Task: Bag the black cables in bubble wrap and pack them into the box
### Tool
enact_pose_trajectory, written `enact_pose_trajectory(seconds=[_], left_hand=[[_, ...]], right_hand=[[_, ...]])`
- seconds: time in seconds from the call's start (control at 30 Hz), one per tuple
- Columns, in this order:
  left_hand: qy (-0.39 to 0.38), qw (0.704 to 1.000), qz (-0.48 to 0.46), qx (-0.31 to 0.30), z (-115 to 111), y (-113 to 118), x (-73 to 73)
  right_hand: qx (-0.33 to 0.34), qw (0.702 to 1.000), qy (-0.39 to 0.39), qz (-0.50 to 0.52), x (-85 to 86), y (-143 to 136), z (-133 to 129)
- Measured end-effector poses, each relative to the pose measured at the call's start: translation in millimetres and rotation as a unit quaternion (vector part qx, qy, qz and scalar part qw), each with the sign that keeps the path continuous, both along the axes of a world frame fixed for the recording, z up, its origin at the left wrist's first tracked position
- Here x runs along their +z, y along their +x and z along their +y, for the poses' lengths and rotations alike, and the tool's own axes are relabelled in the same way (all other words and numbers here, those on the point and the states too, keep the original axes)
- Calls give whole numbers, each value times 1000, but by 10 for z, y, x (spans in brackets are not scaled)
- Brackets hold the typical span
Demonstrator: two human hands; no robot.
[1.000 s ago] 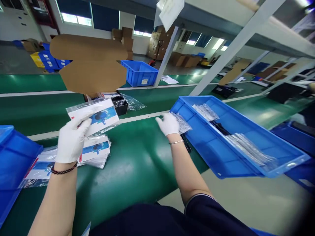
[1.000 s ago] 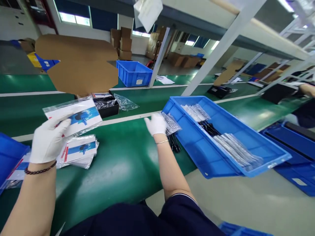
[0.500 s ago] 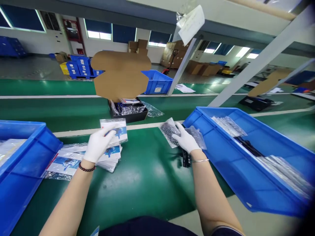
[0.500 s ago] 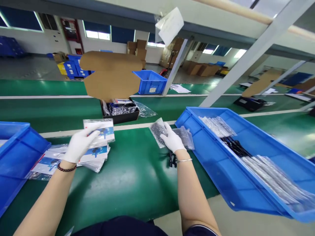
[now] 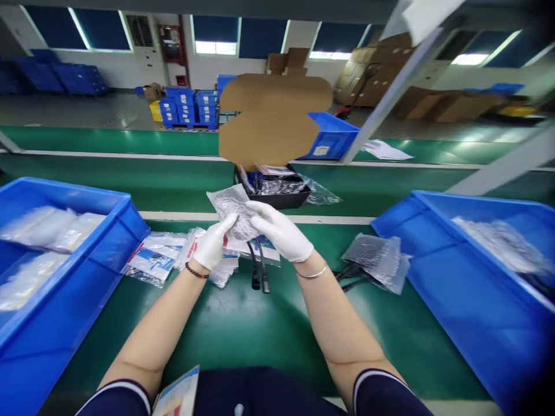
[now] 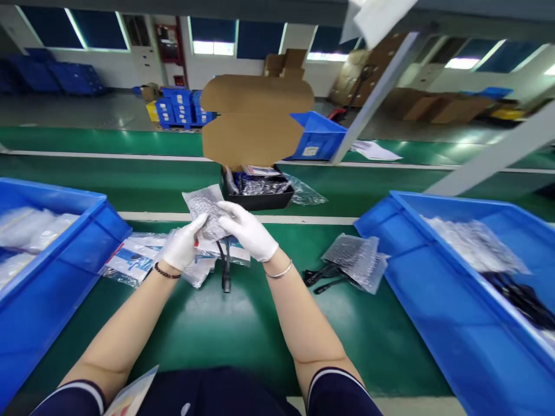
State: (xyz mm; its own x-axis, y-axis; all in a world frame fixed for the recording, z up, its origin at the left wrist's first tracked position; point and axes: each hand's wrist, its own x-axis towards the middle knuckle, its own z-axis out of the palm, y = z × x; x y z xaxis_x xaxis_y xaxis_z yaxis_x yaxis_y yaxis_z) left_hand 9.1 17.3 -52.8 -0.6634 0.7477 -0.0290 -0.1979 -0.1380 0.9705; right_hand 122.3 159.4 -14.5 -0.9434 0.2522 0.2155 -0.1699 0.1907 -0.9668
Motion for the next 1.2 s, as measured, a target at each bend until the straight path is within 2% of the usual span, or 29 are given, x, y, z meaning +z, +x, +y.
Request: enact_pose_trajectory(seconds=[0.07, 0.1, 0.13, 0.2, 0.3, 0.4, 0.57, 0.67, 0.87, 1.2], left_hand=[[12, 998, -62, 13, -17, -105, -13], [23, 994, -107, 8, -35, -155, -11], [36, 988, -152, -2, -53, -198, -8], [68, 975, -211, -14, -81, -253, -13], [85, 984, -157, -4, -88, -265, -58], [50, 998, -45, -9, -87, -244, -101], [25, 1000, 7, -8, -108, -233, -93], [19, 999, 35, -23, -115, -229, -75], [49, 997, 21, -61, -126, -224, -55], [32, 993, 60, -98, -150, -233, -23]], right_hand=[[106, 994, 9, -21, 20, -105, -92], [127, 991, 17, -37, 22, -148, -114], [121, 991, 26, -50, 17, -186, -126], [52, 996, 47, -62, -22, -254, -139], [-59, 995, 60, -51, -127, -337, -150], [-119, 988, 89, -42, -210, -377, -138], [-97, 992, 73, -39, -217, -358, -95], [-119, 985, 121, -35, -218, -343, -81], [-153, 968, 196, -16, -217, -323, -83], [-170, 963, 207, -20, -117, -267, -87]])
